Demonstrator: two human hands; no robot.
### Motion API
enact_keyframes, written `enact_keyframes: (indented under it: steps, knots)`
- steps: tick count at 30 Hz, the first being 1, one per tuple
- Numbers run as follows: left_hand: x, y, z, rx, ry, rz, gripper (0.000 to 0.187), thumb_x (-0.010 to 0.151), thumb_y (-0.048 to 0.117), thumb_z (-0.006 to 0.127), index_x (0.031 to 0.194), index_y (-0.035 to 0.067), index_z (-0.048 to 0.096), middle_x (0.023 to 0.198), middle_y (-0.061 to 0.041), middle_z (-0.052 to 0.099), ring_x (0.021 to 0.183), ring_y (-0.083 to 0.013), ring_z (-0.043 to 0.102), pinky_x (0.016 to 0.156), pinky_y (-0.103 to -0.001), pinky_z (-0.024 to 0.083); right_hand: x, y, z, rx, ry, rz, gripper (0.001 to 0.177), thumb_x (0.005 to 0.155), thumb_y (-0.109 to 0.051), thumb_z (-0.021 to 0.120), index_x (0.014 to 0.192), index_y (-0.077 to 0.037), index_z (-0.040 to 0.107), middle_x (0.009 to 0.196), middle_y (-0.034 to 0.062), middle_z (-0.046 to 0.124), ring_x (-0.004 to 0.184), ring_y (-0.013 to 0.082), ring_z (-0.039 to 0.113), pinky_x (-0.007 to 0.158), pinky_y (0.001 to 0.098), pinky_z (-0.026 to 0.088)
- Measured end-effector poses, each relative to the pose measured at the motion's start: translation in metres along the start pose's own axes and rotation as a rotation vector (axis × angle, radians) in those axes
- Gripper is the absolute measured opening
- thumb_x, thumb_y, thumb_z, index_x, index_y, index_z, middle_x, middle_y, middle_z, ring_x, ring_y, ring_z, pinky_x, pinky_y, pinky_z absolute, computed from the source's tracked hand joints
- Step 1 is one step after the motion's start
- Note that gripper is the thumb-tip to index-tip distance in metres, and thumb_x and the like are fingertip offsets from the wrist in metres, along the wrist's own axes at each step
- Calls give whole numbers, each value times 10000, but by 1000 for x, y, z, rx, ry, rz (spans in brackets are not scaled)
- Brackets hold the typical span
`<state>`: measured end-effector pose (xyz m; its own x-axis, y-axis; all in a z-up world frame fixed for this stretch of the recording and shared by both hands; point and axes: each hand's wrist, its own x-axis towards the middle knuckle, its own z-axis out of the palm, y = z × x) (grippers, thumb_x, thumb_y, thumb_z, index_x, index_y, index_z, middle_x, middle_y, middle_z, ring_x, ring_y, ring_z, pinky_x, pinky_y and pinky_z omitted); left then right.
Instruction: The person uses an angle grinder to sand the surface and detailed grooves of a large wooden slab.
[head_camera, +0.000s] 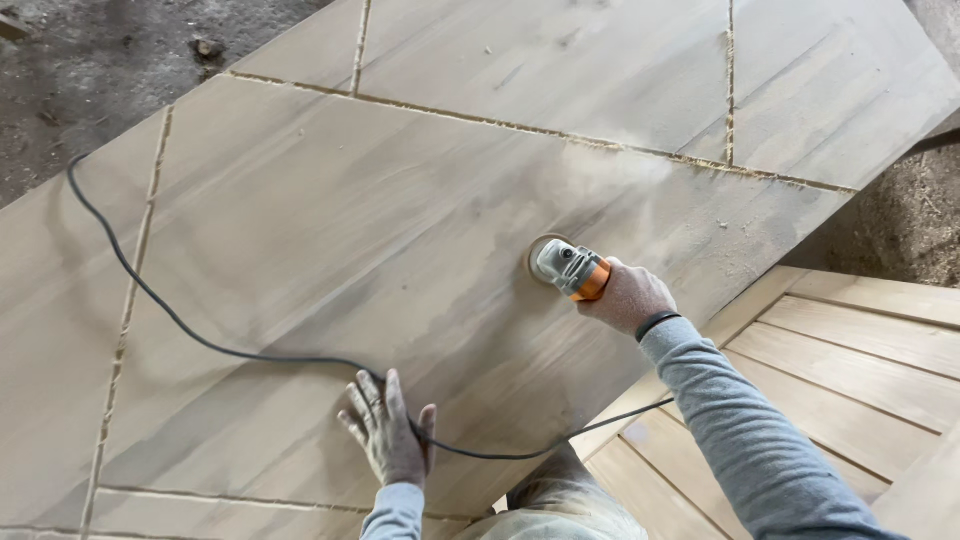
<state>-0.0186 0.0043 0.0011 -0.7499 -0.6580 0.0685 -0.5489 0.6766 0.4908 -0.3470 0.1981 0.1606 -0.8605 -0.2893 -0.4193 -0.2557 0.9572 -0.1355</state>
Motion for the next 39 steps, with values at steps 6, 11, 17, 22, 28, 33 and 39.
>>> enact_keyframes:
  steps: [6, 11, 17, 22, 28, 33, 39]
  knots:
    - [38, 43, 25, 80, -56, 30, 833, 918, 654, 445, 1579, 172, 289, 1661, -254, 199, 1534, -483, 122, 1185, -702, 64, 38, 45, -27, 17, 11, 56, 594, 687, -475, 846, 1157, -158, 672, 988, 149, 769, 951, 371, 731, 857, 477, 584]
    - [37, 46, 29, 83, -24, -6, 834, 902, 666, 454, 1580, 206, 298, 1681, -210, 206, 1557, -456, 129, 1208, -699, 72, 68, 79, -51, 78, 57, 81, 596, 687, -476, 845, 1181, -179, 693, 1002, 157, 772, 939, 374, 736, 859, 474, 585]
    - [37, 43, 36, 109, -13, -10, 867, 852, 685, 486, 1553, 200, 327, 1663, -208, 230, 1554, -450, 140, 1199, -710, 72, 99, 121, -73, 161, 68, 174, 576, 700, -439, 850, 1197, -191, 698, 985, 151, 778, 903, 342, 751, 875, 449, 586]
    - [35, 43, 38, 107, -24, -40, 862, 849, 662, 506, 1558, 205, 331, 1662, -201, 232, 1557, -429, 148, 1206, -702, 74, 130, 148, -82, 298, 21, 277, 482, 780, -428, 792, 1132, -106, 725, 942, 136, 783, 842, 270, 772, 826, 405, 632]
    - [36, 42, 36, 117, -40, -30, 830, 866, 627, 494, 1568, 219, 320, 1670, -185, 232, 1562, -433, 140, 1224, -675, 84, 143, 139, -73, 368, 68, 333, 492, 789, -429, 829, 1104, -65, 723, 939, 129, 755, 814, 243, 741, 826, 393, 618]
    - [34, 39, 35, 125, -44, -47, 829, 877, 650, 460, 1577, 233, 308, 1677, -160, 230, 1561, -417, 147, 1227, -661, 89, 123, 112, -53, 504, -62, 315, 429, 798, -355, 781, 1135, -100, 706, 946, 123, 750, 808, 238, 733, 781, 411, 641]
    - [37, 41, 36, 121, -28, -67, 823, 879, 669, 442, 1578, 257, 298, 1679, -133, 229, 1559, -392, 151, 1229, -648, 96, 99, 91, -34, 452, -101, 264, 420, 809, -328, 794, 1138, -84, 703, 939, 121, 764, 800, 239, 750, 792, 390, 649]
